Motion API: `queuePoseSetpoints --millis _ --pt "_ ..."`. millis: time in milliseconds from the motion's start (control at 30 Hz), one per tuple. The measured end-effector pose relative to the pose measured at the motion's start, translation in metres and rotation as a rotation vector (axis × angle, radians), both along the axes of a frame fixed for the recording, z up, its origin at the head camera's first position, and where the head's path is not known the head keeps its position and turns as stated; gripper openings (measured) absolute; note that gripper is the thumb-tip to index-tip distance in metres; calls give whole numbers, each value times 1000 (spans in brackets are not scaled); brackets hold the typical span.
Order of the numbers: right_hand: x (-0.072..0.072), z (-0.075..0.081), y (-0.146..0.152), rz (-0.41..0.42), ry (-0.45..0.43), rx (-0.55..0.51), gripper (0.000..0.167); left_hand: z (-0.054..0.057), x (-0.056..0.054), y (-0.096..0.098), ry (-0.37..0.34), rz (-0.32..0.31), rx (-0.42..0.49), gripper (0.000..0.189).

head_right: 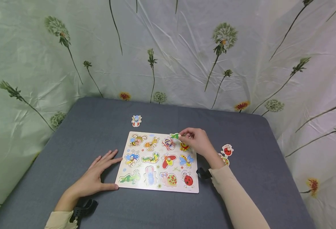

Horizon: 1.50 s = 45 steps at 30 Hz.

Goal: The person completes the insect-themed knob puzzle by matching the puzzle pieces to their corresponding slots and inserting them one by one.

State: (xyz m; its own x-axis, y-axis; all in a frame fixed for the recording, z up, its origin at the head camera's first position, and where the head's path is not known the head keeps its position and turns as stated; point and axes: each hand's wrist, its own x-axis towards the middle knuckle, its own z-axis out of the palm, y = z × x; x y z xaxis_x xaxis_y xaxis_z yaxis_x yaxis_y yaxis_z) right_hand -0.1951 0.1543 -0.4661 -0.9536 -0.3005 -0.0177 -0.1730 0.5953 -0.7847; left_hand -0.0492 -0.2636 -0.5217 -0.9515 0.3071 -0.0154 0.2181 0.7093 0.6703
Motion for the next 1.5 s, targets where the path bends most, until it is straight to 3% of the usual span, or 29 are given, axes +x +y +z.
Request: queuePoseSetpoints --millis 233,867,1167,1500 --pt "11 -2 -12 33 1 -25 16 1 0 0 -9 4 -4 105" --pt "50 -13 -64 273 -39 -78 7 -1 -1 0 -38 14 -7 106" --pt "66 -16 -93 374 -36 -23 5 -2 -2 0 -36 14 -12 106" --pt "85 -21 -120 403 -8 84 6 -1 -2 0 -35 5 -6 104"
